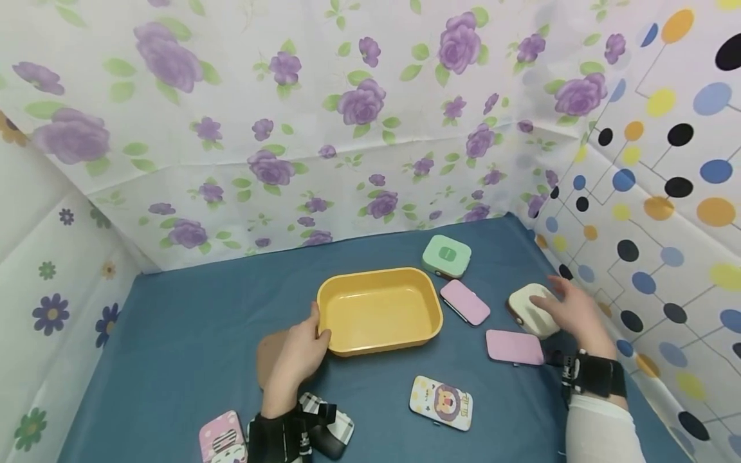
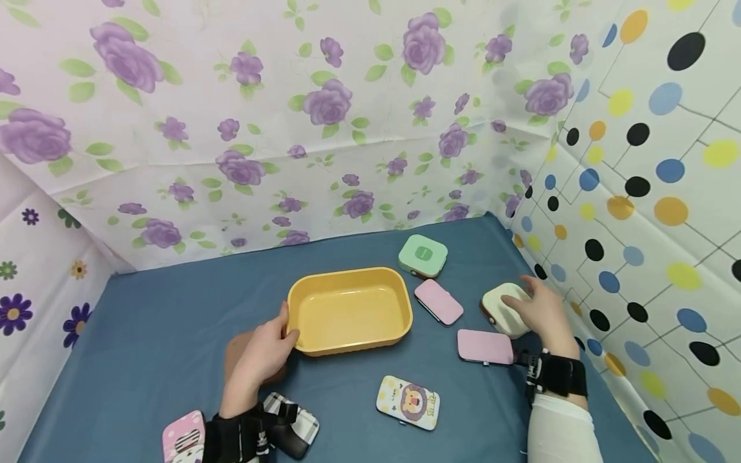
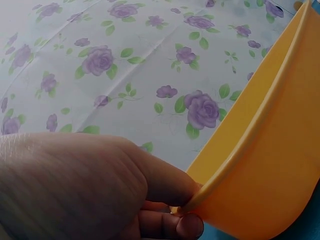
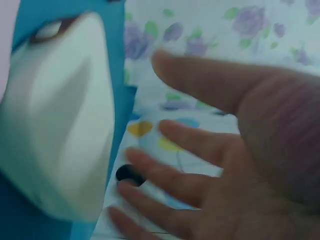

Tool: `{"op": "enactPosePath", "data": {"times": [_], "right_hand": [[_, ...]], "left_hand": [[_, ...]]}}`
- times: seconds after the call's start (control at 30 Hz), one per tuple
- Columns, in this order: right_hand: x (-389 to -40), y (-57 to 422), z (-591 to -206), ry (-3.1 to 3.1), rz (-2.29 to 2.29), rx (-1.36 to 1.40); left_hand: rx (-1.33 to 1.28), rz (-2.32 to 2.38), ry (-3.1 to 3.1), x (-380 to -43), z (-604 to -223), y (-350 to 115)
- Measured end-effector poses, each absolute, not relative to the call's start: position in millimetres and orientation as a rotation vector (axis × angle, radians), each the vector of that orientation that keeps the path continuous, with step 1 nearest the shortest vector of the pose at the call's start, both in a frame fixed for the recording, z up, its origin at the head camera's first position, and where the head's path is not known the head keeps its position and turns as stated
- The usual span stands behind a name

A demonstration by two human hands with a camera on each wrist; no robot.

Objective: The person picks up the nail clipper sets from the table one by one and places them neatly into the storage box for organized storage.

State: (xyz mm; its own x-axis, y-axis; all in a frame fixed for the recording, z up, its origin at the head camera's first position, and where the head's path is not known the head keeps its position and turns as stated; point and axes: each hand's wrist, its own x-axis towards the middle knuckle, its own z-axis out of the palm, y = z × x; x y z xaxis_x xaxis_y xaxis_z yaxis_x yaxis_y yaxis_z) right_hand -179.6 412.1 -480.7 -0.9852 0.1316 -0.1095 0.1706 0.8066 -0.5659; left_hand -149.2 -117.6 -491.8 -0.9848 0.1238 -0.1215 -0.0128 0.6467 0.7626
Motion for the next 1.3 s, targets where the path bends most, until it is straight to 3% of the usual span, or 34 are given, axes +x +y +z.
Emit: {"op": "enactPosePath", "data": {"times": [0.4,0.8,1.3], "right_hand": [[-192.8,426.0,-500.1,2.755,-0.75,0.188],[-207.8,426.1,-501.7,2.671,-0.744,0.3],[-205.2,429.5,-511.8,2.661,-0.801,0.339]], "left_hand": [[0.106,1.23,2.71,-150.6,-493.2,-118.6],[0.093,1.259,2.72,-148.3,-491.5,-120.5],[0.098,1.245,2.753,-145.8,-492.7,-119.1]]}}
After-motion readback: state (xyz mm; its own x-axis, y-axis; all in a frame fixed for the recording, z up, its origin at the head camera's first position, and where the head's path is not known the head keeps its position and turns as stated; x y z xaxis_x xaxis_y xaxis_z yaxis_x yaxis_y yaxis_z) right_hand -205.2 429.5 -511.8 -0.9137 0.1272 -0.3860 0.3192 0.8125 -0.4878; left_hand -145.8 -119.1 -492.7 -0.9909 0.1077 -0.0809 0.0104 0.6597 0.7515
